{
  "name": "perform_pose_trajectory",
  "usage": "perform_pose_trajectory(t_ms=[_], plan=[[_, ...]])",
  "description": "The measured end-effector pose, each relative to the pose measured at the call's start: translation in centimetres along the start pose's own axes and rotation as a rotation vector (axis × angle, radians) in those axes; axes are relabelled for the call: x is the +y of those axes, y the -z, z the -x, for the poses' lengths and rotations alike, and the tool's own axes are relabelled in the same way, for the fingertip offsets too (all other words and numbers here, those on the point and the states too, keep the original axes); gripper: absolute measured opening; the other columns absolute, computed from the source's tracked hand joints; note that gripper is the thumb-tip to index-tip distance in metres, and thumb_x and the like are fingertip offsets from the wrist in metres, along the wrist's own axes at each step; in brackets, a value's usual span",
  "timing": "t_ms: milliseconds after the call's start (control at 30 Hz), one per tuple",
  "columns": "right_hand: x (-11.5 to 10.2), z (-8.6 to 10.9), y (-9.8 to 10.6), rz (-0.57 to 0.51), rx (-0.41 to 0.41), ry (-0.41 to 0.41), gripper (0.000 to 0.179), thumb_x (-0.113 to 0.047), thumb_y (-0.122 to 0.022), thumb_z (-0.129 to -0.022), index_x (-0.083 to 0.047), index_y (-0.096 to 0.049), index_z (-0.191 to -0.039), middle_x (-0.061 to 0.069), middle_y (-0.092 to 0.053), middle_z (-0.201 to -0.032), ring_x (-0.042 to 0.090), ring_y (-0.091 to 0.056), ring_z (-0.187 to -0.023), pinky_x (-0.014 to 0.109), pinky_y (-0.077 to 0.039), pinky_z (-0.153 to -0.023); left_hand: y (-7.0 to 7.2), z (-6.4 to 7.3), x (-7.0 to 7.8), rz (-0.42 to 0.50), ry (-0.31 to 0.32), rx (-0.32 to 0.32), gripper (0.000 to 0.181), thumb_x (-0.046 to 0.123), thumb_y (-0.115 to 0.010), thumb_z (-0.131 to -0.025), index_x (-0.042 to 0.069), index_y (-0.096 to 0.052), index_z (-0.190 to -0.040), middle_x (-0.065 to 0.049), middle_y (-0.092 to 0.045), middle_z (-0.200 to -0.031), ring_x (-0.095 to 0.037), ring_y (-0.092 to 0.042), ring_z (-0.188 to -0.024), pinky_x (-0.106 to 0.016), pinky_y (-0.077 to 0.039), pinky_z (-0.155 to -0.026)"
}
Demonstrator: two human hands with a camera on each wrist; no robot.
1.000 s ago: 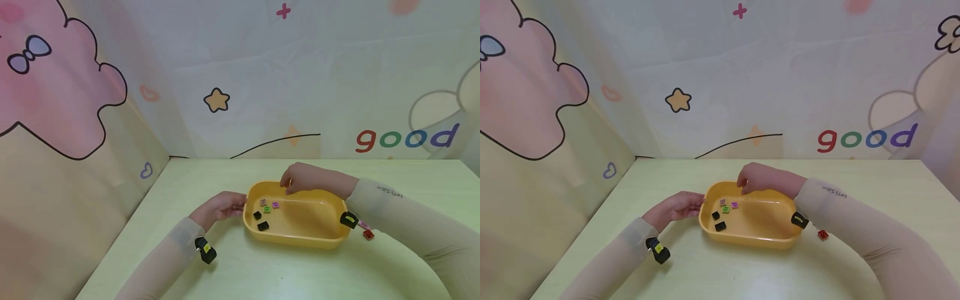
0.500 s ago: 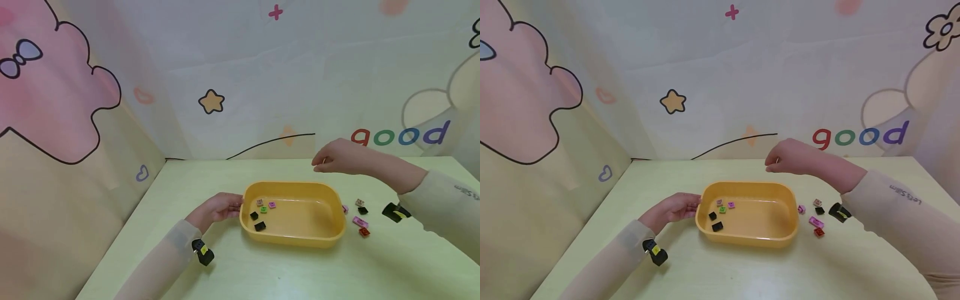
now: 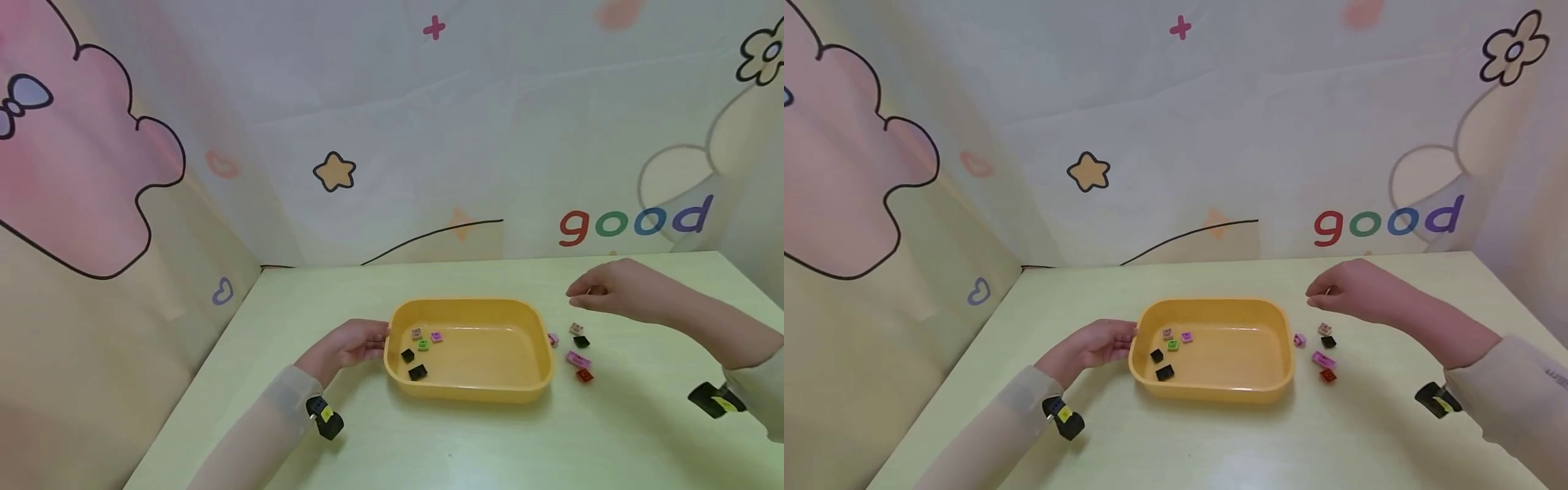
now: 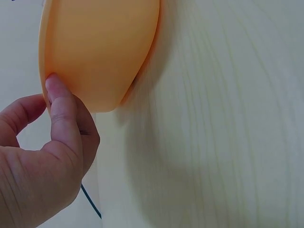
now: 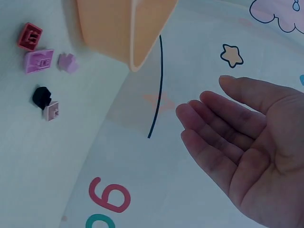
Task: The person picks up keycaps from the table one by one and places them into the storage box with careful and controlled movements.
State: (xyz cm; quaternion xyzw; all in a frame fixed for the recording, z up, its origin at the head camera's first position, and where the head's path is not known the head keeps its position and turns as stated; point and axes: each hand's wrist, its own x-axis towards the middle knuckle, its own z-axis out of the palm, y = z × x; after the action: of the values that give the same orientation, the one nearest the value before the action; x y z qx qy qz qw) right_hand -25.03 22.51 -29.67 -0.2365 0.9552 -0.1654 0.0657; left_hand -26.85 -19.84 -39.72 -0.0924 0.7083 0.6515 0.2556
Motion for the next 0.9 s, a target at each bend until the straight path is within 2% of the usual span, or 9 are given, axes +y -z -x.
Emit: perform_pose_trajectory(t_ms=[200, 400, 600, 900], plan=[[1.5, 1.3, -1.2, -0.027, -0.008, -0.034, 0.028, -0.019, -0.070, -0.096, 0.001, -0.074, -0.115, 0.004, -0.078, -0.098, 0.012, -0.067, -0.082, 0.021, -0.059, -0.065, -0.2, 0.2, 0.0, 0.004, 0.016, 0.024, 0.040, 0.010, -0.056, -0.103, -0.007, -0.055, -0.139, 0.000, -0.063, -0.088, -0.009, -0.062, -0.078, -0.014, -0.061, -0.067], [2.5, 2.3, -3.0, -0.072, -0.048, -0.031, 0.026, -0.010, -0.073, -0.092, 0.005, -0.073, -0.113, 0.007, -0.077, -0.096, 0.014, -0.067, -0.081, 0.025, -0.062, -0.066, -0.2, 0.3, 0.1, 0.004, 0.015, 0.024, 0.040, 0.010, -0.056, -0.103, -0.008, -0.055, -0.138, 0.000, -0.063, -0.087, -0.009, -0.062, -0.079, -0.014, -0.061, -0.068], [3.3, 2.8, -5.6, -0.100, -0.091, 0.003, 0.024, -0.007, -0.077, -0.088, 0.002, -0.074, -0.111, 0.007, -0.075, -0.100, 0.013, -0.065, -0.084, 0.021, -0.061, -0.068, -0.1, 0.3, 0.2, 0.004, 0.011, 0.021, 0.041, 0.010, -0.055, -0.103, -0.008, -0.053, -0.139, 0.002, -0.063, -0.084, -0.007, -0.061, -0.077, -0.013, -0.060, -0.066], [4.0, 3.0, -8.2, -0.122, -0.133, -0.009, 0.028, -0.003, -0.076, -0.087, 0.001, -0.074, -0.114, 0.007, -0.075, -0.103, 0.014, -0.063, -0.086, 0.019, -0.058, -0.068, -0.3, 0.5, 0.1, 0.008, 0.014, 0.015, 0.042, 0.010, -0.054, -0.103, -0.008, -0.051, -0.140, 0.003, -0.063, -0.082, -0.006, -0.062, -0.074, -0.013, -0.059, -0.064]])
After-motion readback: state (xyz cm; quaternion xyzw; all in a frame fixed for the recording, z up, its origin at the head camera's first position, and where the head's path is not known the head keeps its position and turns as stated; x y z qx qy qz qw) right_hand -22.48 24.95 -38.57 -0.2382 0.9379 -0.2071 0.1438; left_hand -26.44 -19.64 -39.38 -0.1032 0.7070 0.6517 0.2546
